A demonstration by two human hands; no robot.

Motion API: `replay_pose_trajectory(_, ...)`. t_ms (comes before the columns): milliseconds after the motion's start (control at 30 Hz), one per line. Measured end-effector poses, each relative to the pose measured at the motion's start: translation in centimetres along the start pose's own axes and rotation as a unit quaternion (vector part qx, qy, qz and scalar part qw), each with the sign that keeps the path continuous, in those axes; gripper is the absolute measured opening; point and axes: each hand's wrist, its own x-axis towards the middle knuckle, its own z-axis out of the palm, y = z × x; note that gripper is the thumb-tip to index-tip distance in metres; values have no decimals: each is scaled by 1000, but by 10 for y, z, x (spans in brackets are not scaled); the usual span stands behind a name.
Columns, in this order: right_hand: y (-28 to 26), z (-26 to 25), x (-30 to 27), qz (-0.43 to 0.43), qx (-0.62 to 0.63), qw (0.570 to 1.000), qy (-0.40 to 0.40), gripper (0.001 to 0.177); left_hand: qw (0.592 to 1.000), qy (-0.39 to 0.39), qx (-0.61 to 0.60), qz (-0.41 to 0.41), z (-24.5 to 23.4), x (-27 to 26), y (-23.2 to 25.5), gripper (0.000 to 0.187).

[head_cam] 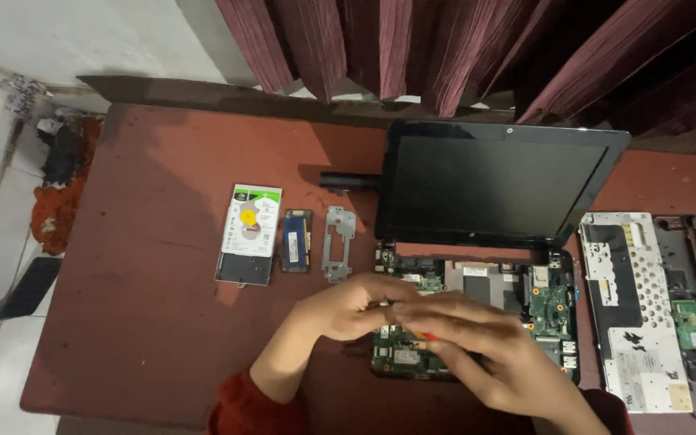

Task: The person is disassembling and repairing the internal components of a laptop, specifically working on the motherboard and fan area using a screwdriver.

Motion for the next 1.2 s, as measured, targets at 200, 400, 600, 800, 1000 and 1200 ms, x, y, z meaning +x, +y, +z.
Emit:
replay_pose_trajectory(200, 14, 7, 2, -70, -165, 978, 105, 31, 997, 7, -69, 32, -5, -1, 6, 31)
replay_pose_trajectory(400, 27, 18, 0, -145, -368, 901, 179, 34, 998, 8, -54, 23, 3, 5, 10, 34)
replay_pose_trajectory(600, 5, 14, 0, -50, -421, 902, 82, 50, 999, 39, -7, 19, 3, 4, 3, 24)
replay_pose_trajectory(800, -22, -1, 1, 102, -102, 988, -57, 39, 1000, 14, -7, 17, -2, -2, -4, 16)
replay_pose_trajectory(1000, -8, 1, 7, -8, -204, 979, -5, 46, 999, -14, -40, 24, -6, -3, -1, 28)
replay_pose_trajectory(1200, 6, 12, -2, -73, -315, 943, 81, 53, 999, 23, -12, 31, 0, 3, -8, 29)
